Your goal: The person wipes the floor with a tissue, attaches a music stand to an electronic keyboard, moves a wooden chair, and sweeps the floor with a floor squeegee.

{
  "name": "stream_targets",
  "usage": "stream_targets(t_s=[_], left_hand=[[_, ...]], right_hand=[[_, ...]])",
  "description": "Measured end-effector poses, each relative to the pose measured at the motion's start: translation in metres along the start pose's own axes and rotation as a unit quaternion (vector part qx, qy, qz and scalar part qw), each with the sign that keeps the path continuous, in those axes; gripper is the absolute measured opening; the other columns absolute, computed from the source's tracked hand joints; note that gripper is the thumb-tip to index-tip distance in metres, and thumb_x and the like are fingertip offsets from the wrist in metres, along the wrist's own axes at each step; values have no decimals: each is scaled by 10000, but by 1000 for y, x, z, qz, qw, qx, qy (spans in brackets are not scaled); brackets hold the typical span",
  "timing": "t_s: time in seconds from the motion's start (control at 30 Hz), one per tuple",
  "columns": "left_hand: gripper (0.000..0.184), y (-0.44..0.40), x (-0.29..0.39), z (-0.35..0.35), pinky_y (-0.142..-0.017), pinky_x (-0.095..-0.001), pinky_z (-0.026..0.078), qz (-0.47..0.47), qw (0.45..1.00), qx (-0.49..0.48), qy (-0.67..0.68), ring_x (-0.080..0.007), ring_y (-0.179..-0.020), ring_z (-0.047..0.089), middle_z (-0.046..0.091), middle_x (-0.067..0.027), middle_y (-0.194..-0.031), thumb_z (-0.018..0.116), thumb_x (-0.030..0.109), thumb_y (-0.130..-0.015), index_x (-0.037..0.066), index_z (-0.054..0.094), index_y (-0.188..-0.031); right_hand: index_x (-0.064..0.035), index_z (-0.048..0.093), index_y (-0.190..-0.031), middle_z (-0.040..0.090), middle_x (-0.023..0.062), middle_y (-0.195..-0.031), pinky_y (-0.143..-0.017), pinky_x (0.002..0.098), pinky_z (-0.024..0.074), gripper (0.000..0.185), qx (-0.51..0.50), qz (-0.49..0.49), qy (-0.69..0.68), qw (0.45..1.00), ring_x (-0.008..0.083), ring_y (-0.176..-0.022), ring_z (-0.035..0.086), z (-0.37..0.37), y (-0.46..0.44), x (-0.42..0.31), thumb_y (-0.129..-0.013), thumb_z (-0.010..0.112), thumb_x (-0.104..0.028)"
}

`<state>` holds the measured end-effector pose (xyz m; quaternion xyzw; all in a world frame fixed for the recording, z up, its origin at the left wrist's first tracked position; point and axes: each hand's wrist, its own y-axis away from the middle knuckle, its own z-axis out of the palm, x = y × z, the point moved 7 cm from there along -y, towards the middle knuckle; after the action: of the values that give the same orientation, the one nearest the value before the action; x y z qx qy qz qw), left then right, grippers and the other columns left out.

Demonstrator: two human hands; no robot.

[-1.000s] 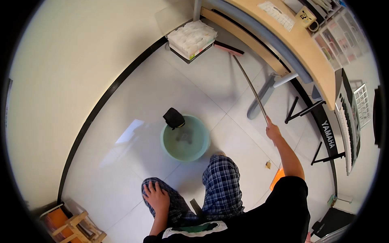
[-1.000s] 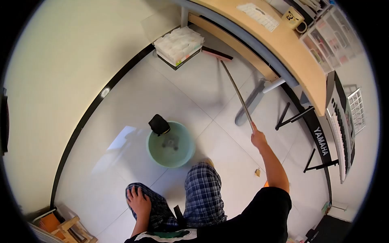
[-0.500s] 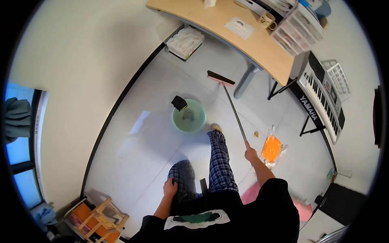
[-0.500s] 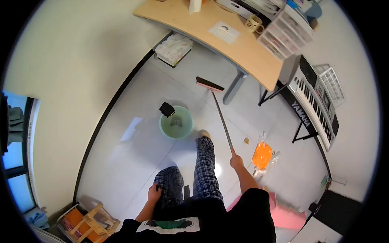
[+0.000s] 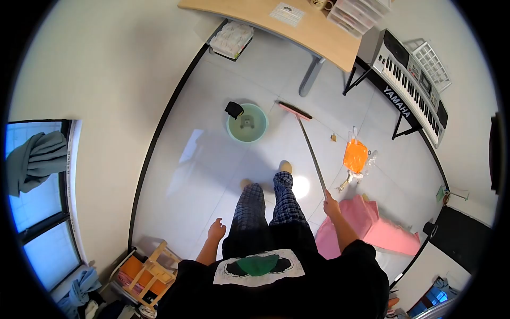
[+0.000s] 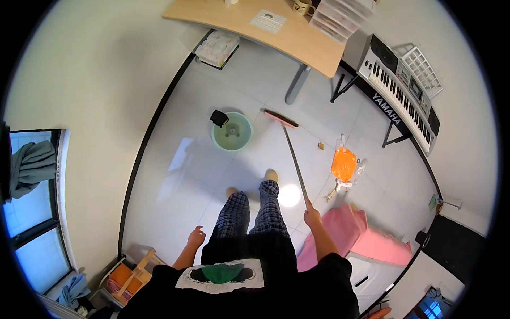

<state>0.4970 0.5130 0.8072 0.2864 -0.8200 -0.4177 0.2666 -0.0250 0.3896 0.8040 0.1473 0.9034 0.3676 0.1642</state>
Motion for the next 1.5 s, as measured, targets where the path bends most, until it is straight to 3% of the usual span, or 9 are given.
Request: stream_targets(t_s=[0.13, 0.27, 0.5, 0.57, 0.67, 0.83, 0.9, 1.03, 1.5], left_hand=[[407, 15, 37, 8, -798, -384, 429, -5, 999, -32, 3, -294, -932, 543, 574, -143, -1004, 483, 188, -741, 86, 446, -1133], [390, 15, 76, 29, -761, -391, 438, 38, 999, -11, 27, -306, -870, 563, 586, -163, -932, 474, 189, -747, 91, 455, -1124], [354, 27, 129, 54, -729, -404, 444, 74, 992, 13, 103, -322, -839, 564, 591, -155, -893, 472, 172, -759, 93, 465, -1104], [355, 35, 130, 56, -738, -406, 441, 53, 991, 19, 125, -325, -849, 562, 589, -166, -898, 469, 185, -760, 94, 464, -1104], [369, 42, 115, 70, -740, -419, 439, 15, 992, 21, 127, -336, -852, 559, 584, -189, -893, 466, 212, -760, 94, 461, -1110], [388, 55, 109, 72, -742, -428, 437, -33, 989, 25, 139, -342, -856, 557, 581, -201, -895, 469, 220, -755, 87, 454, -1119], [385, 58, 112, 70, -735, -423, 440, -38, 988, 34, 149, -340, -851, 559, 581, -200, -896, 464, 210, -758, 82, 451, -1121], [374, 64, 117, 67, -721, -415, 445, -44, 983, 43, 171, -337, -832, 562, 585, -192, -883, 470, 192, -760, 82, 452, -1117], [328, 36, 173, 31, -689, -424, 447, 52, 992, 66, 93, -356, -789, 561, 580, -207, -839, 470, 165, -771, 81, 462, -1087]], right_hand=[[-176, 279, -1296, 526, 127, -615, -443, 337, 452, 537, -51, 55, -174, 982, 212, -475, 521, -49, 36, -27, -797, 467, -107], [-161, 249, -1310, 398, 12, -549, -346, 246, 352, 510, -152, -13, -489, 859, 100, -389, 382, -81, 7, -83, -839, 442, -125], [-207, 304, -1263, 422, 26, -624, -348, 176, 346, 442, -316, 11, -651, 690, 64, -421, 360, -89, -124, -202, -855, 467, -157], [-203, 399, -1148, 418, 22, -644, -351, 151, 346, 316, -430, 37, -753, 497, 55, -434, 366, -82, -141, -248, -849, 480, -141], [-176, 437, -1036, 403, 17, -629, -352, 145, 345, 206, -477, 95, -770, 412, 52, -435, 376, -64, -162, -299, -843, 493, -130], [-168, 439, -984, 383, 4, -604, -348, 143, 338, 168, -505, 122, -747, 414, 55, -438, 392, -26, -198, -351, -835, 498, -115], [-177, 439, -972, 391, 8, -609, -344, 149, 337, 176, -454, 122, -729, 498, 56, -437, 389, -16, -214, -357, -827, 505, -102], [-185, 440, -968, 394, 24, -612, -340, 154, 336, 202, -448, 141, -723, 506, 65, -435, 384, -22, -217, -352, -816, 512, -74], [-178, 403, -1050, 439, 86, -673, -351, 157, 365, 271, -317, 167, -818, 451, 85, -437, 385, -84, -173, -122, -820, 530, -108]])
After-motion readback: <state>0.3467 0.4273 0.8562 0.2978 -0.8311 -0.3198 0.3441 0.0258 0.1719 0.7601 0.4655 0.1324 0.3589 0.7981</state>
